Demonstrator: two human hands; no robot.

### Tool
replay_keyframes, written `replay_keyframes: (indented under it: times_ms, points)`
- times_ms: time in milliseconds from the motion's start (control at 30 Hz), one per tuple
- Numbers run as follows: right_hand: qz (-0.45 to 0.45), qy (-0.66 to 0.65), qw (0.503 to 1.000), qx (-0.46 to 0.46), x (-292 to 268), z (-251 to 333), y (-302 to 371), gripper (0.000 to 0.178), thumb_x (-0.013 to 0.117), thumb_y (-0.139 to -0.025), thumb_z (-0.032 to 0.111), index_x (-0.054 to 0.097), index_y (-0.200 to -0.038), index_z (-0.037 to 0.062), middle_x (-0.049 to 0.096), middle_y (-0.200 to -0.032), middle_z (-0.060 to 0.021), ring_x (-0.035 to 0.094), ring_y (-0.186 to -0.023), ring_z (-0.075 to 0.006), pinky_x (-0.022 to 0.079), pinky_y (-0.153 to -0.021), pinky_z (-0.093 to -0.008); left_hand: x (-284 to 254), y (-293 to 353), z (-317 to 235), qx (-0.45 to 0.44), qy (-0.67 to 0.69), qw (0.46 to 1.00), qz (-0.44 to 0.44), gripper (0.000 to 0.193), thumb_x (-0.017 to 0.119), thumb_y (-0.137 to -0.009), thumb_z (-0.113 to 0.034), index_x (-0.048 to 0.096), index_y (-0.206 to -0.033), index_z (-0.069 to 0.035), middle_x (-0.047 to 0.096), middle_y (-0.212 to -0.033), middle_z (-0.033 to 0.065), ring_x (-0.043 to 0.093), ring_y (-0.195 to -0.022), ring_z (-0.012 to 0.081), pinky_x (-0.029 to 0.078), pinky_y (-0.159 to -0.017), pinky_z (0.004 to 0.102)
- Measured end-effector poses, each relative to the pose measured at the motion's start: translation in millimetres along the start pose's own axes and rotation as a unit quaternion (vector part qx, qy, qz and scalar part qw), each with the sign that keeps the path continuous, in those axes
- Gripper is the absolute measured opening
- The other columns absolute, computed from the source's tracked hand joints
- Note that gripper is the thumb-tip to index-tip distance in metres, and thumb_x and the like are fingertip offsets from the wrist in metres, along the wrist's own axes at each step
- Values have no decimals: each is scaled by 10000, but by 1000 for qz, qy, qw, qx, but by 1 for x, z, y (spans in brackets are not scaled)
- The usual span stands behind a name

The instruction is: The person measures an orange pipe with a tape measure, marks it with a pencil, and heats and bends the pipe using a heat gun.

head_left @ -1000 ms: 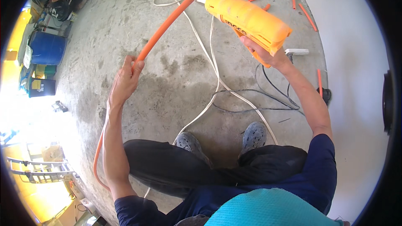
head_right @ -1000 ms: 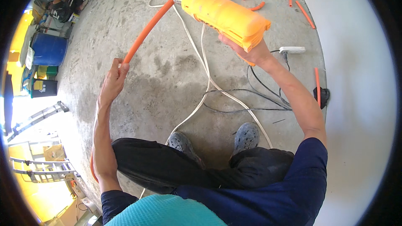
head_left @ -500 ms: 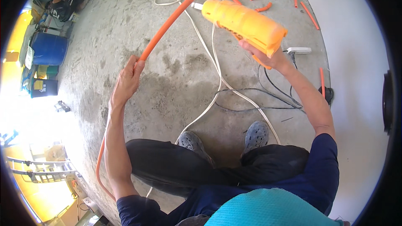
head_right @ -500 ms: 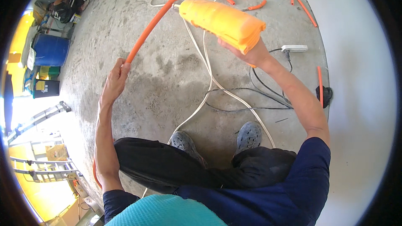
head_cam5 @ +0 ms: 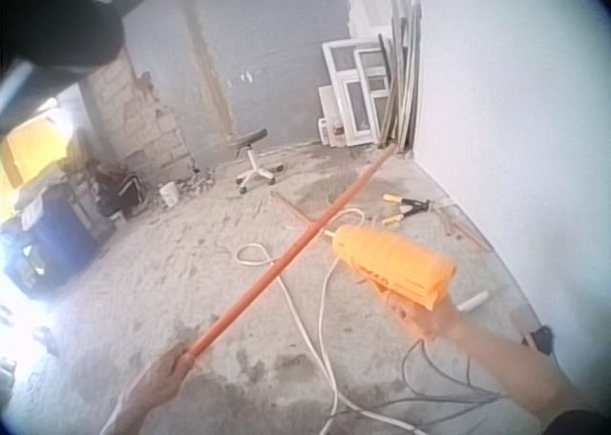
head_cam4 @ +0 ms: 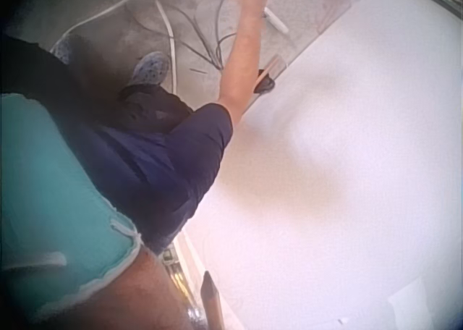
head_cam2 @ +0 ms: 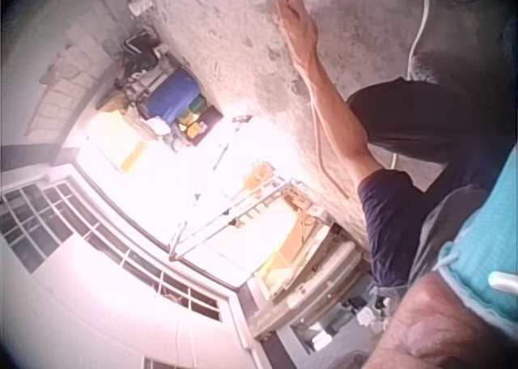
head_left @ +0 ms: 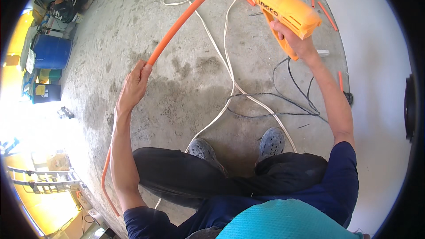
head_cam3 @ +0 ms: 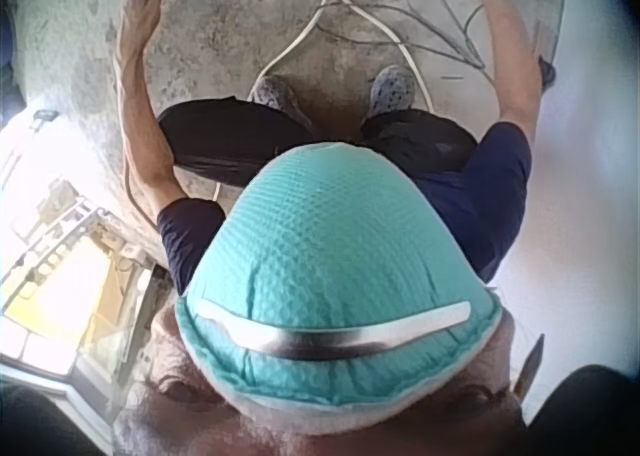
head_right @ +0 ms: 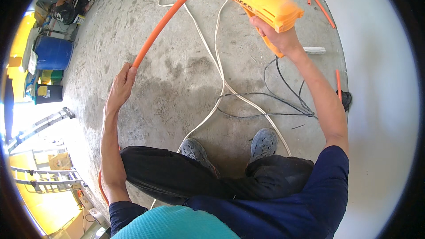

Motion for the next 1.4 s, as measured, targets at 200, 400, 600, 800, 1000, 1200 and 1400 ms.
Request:
replay_keyframes:
  times_ms: [200,400,600,800,1000,1200,1400]
  points:
    - [-33,-29,999,-14,-14,-10,-12,125,746,-909,128,653,-839,81,577,-657,36,515,-558,-51,421,-529,-244,1,0,3,-1,-4,1000,8,408,456,-1104,-403,598,-1017,-30,454,-665,66,425,-621,157,384,-588,368]
    - [3,28,999,19,-1,8,2,118,748,-907,109,649,-850,78,578,-666,35,524,-576,-53,429,-538,-238,3,-1,7,-32,28,999,23,498,410,-1105,-470,612,-936,-47,429,-651,8,403,-605,119,362,-570,336]
    - [87,8,996,-24,21,5,10,177,757,-922,150,662,-1037,54,657,-835,23,604,-700,-73,512,-625,-260,2,-2,4,-37,28,999,17,521,413,-1098,-495,608,-932,-41,433,-660,18,415,-619,131,373,-584,344]
    - [117,44,992,-21,46,14,33,260,771,-923,159,677,-1136,45,721,-1015,-21,675,-959,-155,543,-873,-326,6,-4,-1,-7,-14,1000,21,454,442,-1095,-488,581,-1062,-57,450,-701,4,424,-665,128,381,-607,341]
    - [157,101,974,-132,58,14,47,263,779,-913,174,692,-1132,57,738,-1039,-43,692,-968,-173,548,-862,-322,6,1,-7,-35,-18,999,25,392,473,-1096,-437,564,-1096,-56,448,-710,3,431,-674,131,387,-618,343]
    - [139,111,982,-63,44,3,30,260,779,-915,187,696,-1125,58,742,-1004,-29,693,-959,-180,547,-851,-319,5,-3,13,-19,40,999,14,392,483,-1091,-440,538,-1071,-52,453,-700,57,441,-670,162,400,-622,374]
    - [83,16,996,-27,25,9,15,187,758,-933,183,682,-1009,30,661,-818,27,593,-678,-82,511,-616,-273,6,-4,14,-21,51,998,23,386,485,-1094,-423,539,-1055,-43,435,-691,49,427,-663,149,394,-613,368]
Point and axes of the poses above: each hand's wrist, its own y-axis away from the middle knuckle, its own x-axis out of the palm, z = x × y, the point moved 7 cm from there along -y, towards the middle knuckle
